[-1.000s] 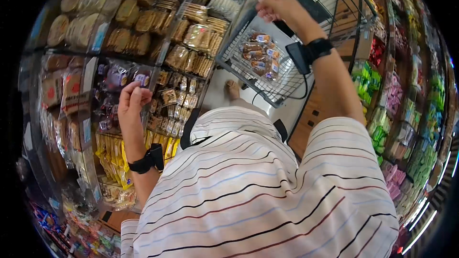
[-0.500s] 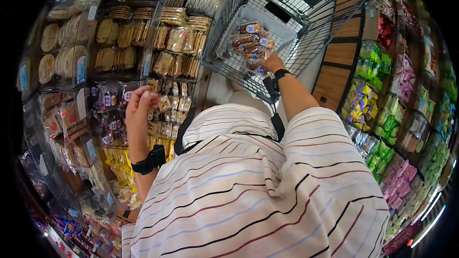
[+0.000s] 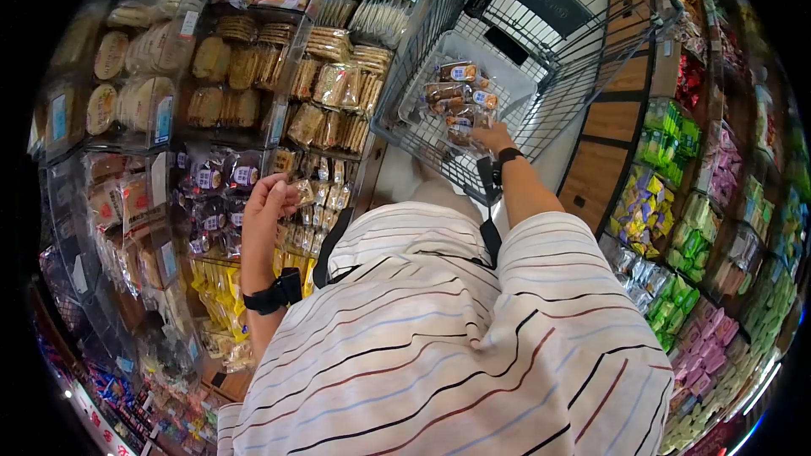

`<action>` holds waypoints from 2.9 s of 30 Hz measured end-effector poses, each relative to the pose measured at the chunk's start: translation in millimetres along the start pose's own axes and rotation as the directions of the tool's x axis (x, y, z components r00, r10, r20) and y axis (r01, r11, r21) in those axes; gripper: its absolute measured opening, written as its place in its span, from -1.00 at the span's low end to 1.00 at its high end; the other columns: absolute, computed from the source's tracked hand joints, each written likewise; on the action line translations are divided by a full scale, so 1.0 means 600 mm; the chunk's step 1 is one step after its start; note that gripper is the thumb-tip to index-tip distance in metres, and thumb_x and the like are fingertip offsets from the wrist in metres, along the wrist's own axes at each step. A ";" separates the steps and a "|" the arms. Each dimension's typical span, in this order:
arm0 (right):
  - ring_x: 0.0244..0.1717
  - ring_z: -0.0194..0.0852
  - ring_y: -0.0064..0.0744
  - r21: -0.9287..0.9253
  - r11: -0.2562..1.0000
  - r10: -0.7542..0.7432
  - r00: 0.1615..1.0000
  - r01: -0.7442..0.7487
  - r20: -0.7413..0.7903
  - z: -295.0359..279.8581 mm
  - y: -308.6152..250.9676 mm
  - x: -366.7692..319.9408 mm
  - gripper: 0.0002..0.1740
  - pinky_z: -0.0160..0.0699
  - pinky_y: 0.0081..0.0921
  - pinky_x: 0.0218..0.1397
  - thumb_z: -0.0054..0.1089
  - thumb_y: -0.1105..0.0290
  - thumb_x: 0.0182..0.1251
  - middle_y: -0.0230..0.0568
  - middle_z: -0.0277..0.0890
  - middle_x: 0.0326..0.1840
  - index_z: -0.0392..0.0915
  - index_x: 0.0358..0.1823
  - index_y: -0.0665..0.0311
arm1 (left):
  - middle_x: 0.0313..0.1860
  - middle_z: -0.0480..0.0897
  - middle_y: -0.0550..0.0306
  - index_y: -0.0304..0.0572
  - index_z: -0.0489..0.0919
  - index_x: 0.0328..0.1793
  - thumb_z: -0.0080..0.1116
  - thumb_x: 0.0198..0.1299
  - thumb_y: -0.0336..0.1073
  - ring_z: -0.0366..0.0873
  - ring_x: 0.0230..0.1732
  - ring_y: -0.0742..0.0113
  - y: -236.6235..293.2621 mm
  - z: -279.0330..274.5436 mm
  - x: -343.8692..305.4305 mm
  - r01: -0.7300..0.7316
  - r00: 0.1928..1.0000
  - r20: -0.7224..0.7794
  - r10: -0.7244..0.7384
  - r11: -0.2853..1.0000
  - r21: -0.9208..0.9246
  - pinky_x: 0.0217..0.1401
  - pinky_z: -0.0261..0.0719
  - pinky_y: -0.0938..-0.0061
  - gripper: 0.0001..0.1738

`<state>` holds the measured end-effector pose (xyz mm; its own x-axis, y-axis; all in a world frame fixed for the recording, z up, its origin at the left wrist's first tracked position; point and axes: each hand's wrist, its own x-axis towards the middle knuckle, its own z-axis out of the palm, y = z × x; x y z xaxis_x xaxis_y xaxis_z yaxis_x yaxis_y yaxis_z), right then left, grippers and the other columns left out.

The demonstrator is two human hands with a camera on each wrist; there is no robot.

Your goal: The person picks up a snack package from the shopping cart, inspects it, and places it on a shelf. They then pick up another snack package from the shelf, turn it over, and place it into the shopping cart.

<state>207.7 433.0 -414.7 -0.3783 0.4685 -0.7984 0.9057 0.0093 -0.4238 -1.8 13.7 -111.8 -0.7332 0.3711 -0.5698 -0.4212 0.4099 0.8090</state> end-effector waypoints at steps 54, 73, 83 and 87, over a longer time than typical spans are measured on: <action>-0.17 0.62 -0.48 0.576 0.588 -0.748 0.109 0.568 0.655 0.334 -0.711 -0.713 -0.71 0.68 -0.47 -0.09 0.13 0.20 0.51 -0.29 0.56 -0.14 0.47 -0.05 0.31 | 0.28 0.58 0.11 -0.14 0.43 0.39 -0.03 0.47 -0.03 0.55 0.28 0.25 0.068 -0.249 -0.233 -0.692 0.691 -0.493 0.528 0.287 -0.662 0.36 0.49 0.19 -0.50; -0.44 0.33 -0.76 0.386 0.216 -0.879 0.007 0.897 0.476 0.318 -0.822 -0.778 -0.80 0.37 -0.68 -0.40 0.04 0.31 0.51 -0.53 0.41 -0.44 0.47 -0.26 0.27 | 0.10 0.60 -0.06 -0.20 0.23 0.51 0.12 0.44 -0.23 0.72 -0.10 0.22 0.036 -0.367 -0.253 -0.592 0.798 -0.353 0.489 0.530 -0.607 -0.08 0.78 0.31 -0.41; -0.34 0.44 -0.72 0.290 0.053 -0.791 -0.137 0.956 0.596 0.330 -0.923 -0.862 -0.75 0.44 -0.69 -0.33 0.11 0.23 0.52 -0.46 0.53 -0.29 0.54 -0.12 0.30 | 0.17 0.58 -0.03 -0.29 0.24 0.49 0.14 0.41 -0.17 0.67 0.05 0.22 0.072 -0.413 -0.241 -0.611 0.772 -0.312 0.555 0.510 -0.605 -0.10 0.79 0.33 -0.37; -0.26 0.55 -0.63 0.203 0.062 -0.707 -0.101 0.977 0.700 0.325 -0.972 -0.887 -0.66 0.60 -0.65 -0.25 0.15 0.18 0.50 -0.38 0.56 -0.15 0.55 0.04 0.34 | 0.25 0.55 -0.02 -0.27 0.22 0.50 0.09 0.44 -0.10 0.68 0.08 0.18 0.104 -0.418 -0.242 -0.681 0.711 -0.378 0.593 0.446 -0.581 -0.06 0.80 0.30 -0.36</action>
<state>-156.1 5.9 174.0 -0.7359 -0.6723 0.0803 -0.3524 0.2790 -0.8933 -55.3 -223.9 57.6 -0.9728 0.1924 0.1293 0.0011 -0.5539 0.8326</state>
